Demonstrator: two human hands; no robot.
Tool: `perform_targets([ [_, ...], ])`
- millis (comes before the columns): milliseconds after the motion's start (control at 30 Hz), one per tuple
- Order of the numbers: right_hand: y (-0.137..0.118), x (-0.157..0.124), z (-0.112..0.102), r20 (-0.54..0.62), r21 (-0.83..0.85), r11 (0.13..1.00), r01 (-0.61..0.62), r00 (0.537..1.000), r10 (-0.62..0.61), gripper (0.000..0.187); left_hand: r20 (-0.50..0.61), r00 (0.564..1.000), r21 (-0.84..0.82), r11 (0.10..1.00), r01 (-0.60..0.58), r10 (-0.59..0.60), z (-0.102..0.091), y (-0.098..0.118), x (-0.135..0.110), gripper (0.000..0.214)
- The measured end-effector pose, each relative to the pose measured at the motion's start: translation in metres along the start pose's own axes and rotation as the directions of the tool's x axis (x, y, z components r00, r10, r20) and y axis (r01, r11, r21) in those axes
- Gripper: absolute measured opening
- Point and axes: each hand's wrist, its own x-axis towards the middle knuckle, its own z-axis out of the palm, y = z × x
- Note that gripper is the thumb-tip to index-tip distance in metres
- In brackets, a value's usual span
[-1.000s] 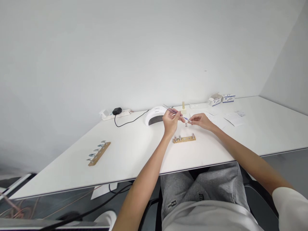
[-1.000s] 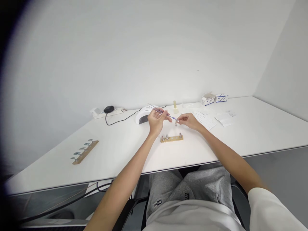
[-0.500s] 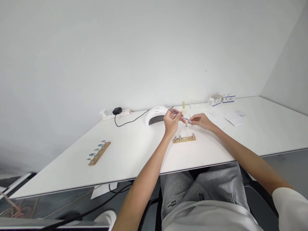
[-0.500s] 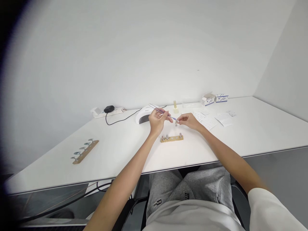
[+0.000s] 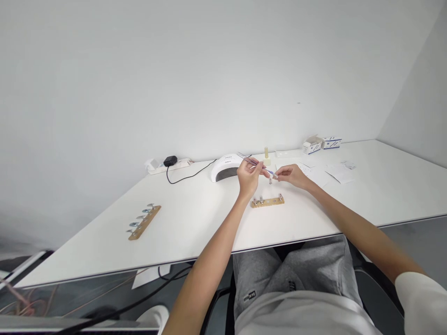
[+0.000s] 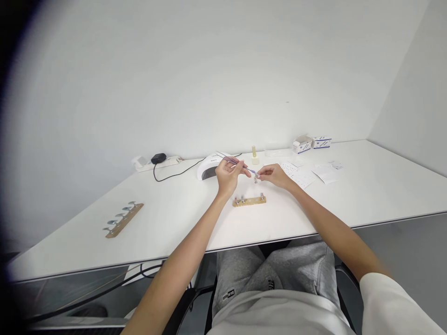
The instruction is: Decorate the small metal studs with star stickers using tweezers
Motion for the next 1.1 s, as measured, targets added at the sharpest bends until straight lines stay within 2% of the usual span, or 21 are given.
perform_targets([
  [433,-0.0061,-0.0032,0.0010,0.003,-0.012,1.000,0.024,1.000,-0.024,0.021,0.008,1.000,-0.007,1.000,0.020,-0.020,0.0002,-0.0003,0.0004,0.036],
  [800,0.0005,0.0000,-0.0017,0.003,0.008,0.999,0.046,0.999,-0.046,0.023,0.011,0.999,-0.038,0.999,0.032,-0.032,-0.0002,0.0016,0.0006,0.034],
  [933,-0.0013,-0.0006,-0.0012,-0.030,0.007,0.998,0.057,0.998,-0.057,0.028,0.006,1.000,-0.037,0.999,0.027,-0.026,-0.0005,0.0028,0.0009,0.035],
  [1100,-0.0076,-0.0013,0.0005,-0.140,0.041,0.993,0.111,0.985,-0.104,0.030,-0.023,1.000,-0.037,0.999,0.015,-0.016,-0.0045,0.0055,0.0037,0.033],
])
